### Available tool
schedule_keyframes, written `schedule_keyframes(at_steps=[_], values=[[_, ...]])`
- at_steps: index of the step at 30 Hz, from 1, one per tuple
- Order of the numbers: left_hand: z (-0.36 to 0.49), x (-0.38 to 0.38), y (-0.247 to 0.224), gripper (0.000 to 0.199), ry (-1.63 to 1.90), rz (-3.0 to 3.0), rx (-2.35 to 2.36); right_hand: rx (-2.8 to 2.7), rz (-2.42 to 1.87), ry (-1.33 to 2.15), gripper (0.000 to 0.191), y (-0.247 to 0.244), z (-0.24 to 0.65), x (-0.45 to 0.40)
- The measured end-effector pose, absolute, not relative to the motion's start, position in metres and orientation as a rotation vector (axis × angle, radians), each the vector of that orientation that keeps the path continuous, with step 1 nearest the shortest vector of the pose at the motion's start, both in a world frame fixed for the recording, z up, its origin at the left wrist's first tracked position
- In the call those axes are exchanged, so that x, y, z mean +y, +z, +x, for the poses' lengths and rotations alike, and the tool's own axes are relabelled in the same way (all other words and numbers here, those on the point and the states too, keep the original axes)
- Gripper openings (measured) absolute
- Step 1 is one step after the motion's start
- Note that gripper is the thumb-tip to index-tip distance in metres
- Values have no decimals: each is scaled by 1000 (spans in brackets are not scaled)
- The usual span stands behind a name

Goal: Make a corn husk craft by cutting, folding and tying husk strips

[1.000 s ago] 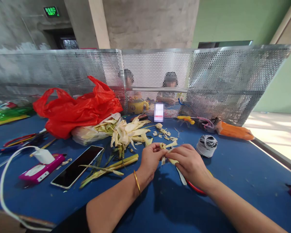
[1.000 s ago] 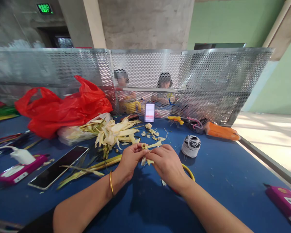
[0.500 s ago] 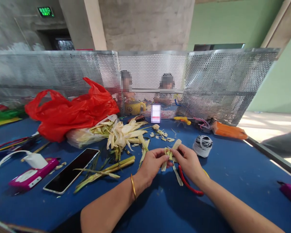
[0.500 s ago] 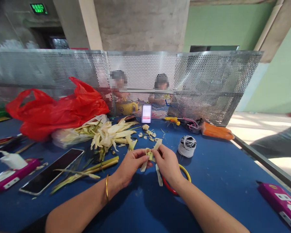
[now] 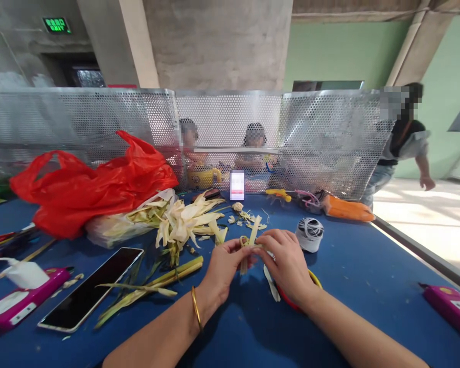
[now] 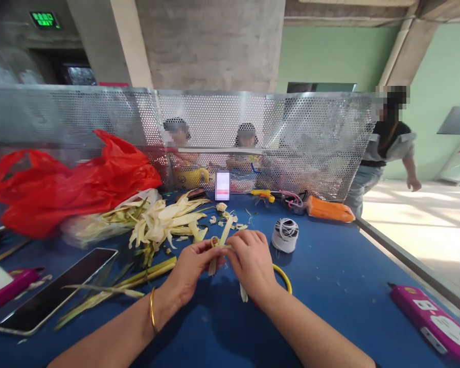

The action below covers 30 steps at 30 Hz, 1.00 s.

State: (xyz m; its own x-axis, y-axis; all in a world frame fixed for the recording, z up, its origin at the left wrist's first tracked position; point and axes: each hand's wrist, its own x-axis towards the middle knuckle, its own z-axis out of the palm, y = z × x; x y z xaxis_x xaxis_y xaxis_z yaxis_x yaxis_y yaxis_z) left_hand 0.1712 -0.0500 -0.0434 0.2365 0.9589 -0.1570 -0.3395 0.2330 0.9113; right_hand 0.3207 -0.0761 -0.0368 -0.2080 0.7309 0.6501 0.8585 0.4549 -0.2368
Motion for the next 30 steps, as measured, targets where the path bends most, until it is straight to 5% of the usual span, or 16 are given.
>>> schedule_keyframes(at_steps=[7, 10, 17, 20, 24, 30], values=[[174, -47, -46, 38, 1114, 749, 843, -2194, -1183, -772, 19, -37, 321, -84], [175, -45, -49, 35, 1139, 732, 844, -2233, -1135, -728, 23, -42, 317, -86], [172, -41, -51, 28, 1176, 765, 843, -1440, -1305, 885, 39, -61, 305, -73], [173, -44, -49, 29, 1142, 748, 810, -1021, -1190, 1227, 36, -61, 305, -68], [174, -47, -47, 29, 1115, 760, 842, -914, -1084, 1029, 31, -52, 307, -70], [171, -51, -43, 27, 1088, 980, 917, -1516, -1090, 522, 22, -42, 313, -74]])
